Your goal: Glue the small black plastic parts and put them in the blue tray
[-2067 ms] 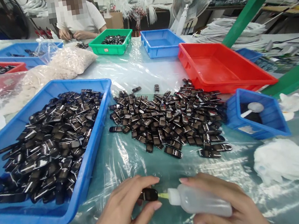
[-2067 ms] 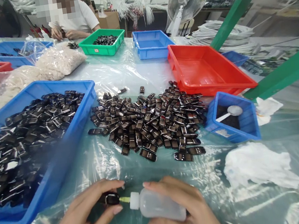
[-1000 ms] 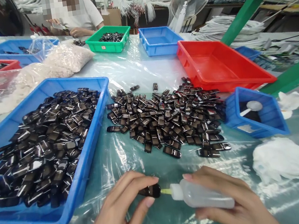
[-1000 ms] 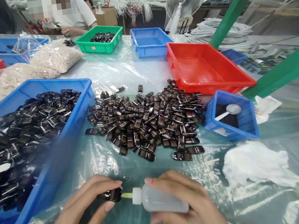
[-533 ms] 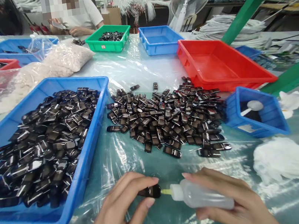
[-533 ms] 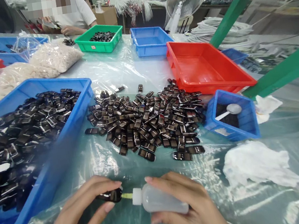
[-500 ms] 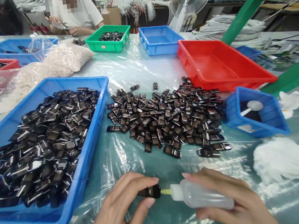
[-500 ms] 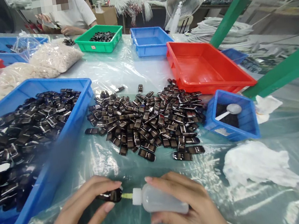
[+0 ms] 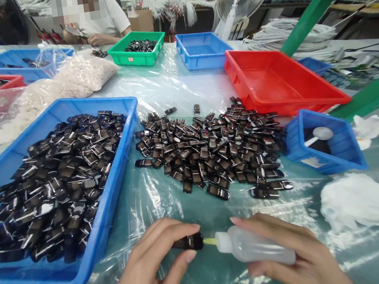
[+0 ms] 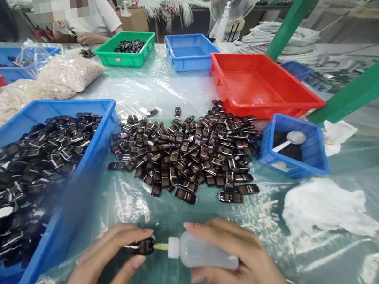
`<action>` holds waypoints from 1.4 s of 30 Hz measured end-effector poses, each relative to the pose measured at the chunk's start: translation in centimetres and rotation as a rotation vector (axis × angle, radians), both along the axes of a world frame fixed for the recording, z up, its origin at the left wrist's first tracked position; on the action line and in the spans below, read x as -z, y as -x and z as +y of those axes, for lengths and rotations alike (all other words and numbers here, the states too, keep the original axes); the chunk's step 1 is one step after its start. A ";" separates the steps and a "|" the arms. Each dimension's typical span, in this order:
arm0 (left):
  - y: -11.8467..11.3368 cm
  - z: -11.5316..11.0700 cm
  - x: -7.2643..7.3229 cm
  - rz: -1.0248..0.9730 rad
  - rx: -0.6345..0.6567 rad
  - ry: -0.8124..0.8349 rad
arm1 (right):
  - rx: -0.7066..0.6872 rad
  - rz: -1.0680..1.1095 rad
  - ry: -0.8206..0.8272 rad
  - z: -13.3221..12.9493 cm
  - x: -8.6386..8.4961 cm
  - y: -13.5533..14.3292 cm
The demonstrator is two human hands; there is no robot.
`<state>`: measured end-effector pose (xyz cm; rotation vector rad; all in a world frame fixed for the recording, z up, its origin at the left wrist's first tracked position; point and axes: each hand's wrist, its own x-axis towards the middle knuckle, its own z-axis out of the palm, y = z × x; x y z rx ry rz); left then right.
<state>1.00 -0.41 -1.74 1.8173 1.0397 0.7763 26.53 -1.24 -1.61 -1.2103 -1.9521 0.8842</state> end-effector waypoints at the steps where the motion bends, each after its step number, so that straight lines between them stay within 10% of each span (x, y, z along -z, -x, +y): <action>1: 0.0 0.0 0.0 0.000 0.000 -0.007 | 0.006 0.001 0.008 0.1 0.0 0.0; 16: -0.1 -0.2 -0.2 0.029 -0.030 0.014 | 0.015 0.063 0.121 0.2 -0.6 0.2; 24: -0.2 -0.1 -0.6 0.063 -0.310 0.153 | 0.348 0.137 0.300 1.0 0.1 -0.4; 31: -0.2 0.4 -0.6 -0.014 -0.307 0.343 | 0.367 0.086 0.157 1.0 1.3 0.0; 35: -0.1 0.8 -0.3 -0.035 -0.287 0.343 | 0.463 0.100 -0.216 0.3 1.1 0.2; 42: -0.5 0.5 -0.1 -0.058 -0.320 0.339 | -0.063 -0.210 -0.357 -1.6 0.6 4.1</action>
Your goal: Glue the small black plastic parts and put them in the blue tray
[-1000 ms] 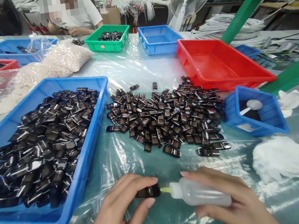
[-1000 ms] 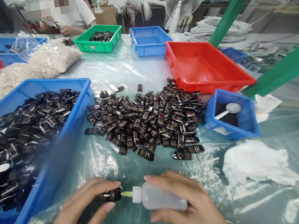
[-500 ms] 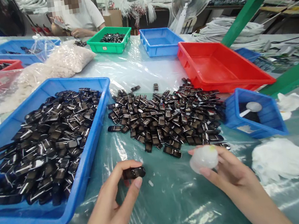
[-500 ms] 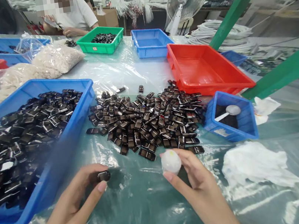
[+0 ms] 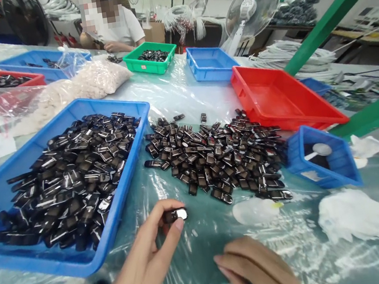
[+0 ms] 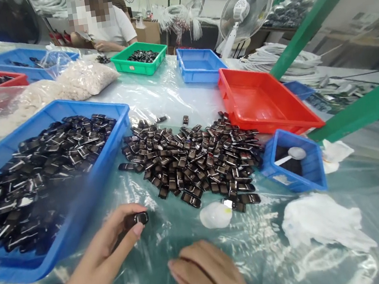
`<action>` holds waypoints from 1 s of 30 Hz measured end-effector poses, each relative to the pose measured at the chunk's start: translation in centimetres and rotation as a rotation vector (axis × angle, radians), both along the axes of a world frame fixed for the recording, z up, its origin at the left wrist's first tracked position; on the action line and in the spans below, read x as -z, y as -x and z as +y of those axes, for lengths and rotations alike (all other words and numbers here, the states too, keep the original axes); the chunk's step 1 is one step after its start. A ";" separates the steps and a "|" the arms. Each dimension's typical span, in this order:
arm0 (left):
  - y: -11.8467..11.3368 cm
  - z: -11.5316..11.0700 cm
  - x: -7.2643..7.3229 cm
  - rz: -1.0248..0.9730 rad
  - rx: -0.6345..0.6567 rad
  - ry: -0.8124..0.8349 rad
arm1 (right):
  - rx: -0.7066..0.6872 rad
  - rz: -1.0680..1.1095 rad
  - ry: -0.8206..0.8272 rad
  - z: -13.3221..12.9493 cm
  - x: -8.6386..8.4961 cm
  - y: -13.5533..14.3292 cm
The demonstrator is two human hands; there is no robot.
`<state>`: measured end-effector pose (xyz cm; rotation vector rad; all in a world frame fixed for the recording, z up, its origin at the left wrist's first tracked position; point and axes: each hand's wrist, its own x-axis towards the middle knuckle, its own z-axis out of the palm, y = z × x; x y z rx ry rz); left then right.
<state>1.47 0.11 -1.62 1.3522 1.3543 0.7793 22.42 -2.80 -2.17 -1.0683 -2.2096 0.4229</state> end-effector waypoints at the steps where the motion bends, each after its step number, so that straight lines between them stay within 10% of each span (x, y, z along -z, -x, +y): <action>1: 0.0 0.0 0.0 -0.007 -0.005 -0.012 | -0.021 -0.050 -0.003 0.0 0.2 0.8; 14: 0.3 0.2 0.0 0.010 0.054 -0.115 | 0.111 0.010 0.160 2.3 0.7 3.1; 30: 0.2 -0.6 -0.8 -0.066 0.316 -0.103 | 0.046 0.903 1.205 2.4 -1.3 2.7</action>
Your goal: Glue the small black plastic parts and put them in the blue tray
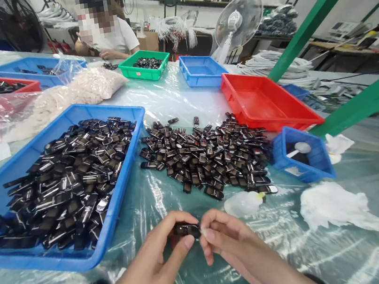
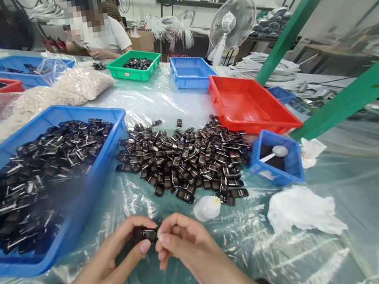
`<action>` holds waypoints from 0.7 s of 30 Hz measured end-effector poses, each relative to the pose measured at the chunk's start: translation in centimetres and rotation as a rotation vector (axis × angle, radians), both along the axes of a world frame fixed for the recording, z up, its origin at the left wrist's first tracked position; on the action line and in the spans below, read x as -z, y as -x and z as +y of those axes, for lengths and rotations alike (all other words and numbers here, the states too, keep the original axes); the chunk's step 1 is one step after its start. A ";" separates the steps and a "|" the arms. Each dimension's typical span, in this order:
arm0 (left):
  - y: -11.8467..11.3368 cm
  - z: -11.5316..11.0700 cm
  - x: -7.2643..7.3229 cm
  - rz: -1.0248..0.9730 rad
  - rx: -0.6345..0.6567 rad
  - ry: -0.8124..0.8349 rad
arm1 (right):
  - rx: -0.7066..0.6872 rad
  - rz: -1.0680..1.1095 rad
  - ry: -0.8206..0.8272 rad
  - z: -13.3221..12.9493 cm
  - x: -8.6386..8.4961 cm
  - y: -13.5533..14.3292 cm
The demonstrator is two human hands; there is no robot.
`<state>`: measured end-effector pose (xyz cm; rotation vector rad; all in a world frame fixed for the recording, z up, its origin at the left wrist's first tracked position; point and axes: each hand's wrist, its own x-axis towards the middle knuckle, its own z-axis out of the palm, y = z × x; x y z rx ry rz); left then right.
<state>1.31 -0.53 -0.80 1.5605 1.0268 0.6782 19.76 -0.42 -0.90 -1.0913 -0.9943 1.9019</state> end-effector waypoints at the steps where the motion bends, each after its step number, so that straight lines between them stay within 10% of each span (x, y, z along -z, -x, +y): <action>1: 0.1 0.0 -0.1 -0.002 0.007 -0.014 | 0.003 0.036 0.029 0.0 0.1 0.1; 11: 0.0 0.2 -0.7 -0.117 0.082 -0.216 | -0.067 0.204 0.146 -0.9 1.2 0.5; 16: 2.6 1.4 -2.9 0.284 -0.041 -0.773 | -0.076 0.137 0.031 -1.1 0.6 0.5; 19: 4.0 2.5 -4.2 0.742 -0.508 -1.019 | -0.017 -0.063 -0.325 -1.6 -0.4 -0.6; 21: 3.9 3.0 -3.9 0.965 -0.563 -1.043 | 0.037 -0.371 -0.809 -2.1 -1.1 -1.7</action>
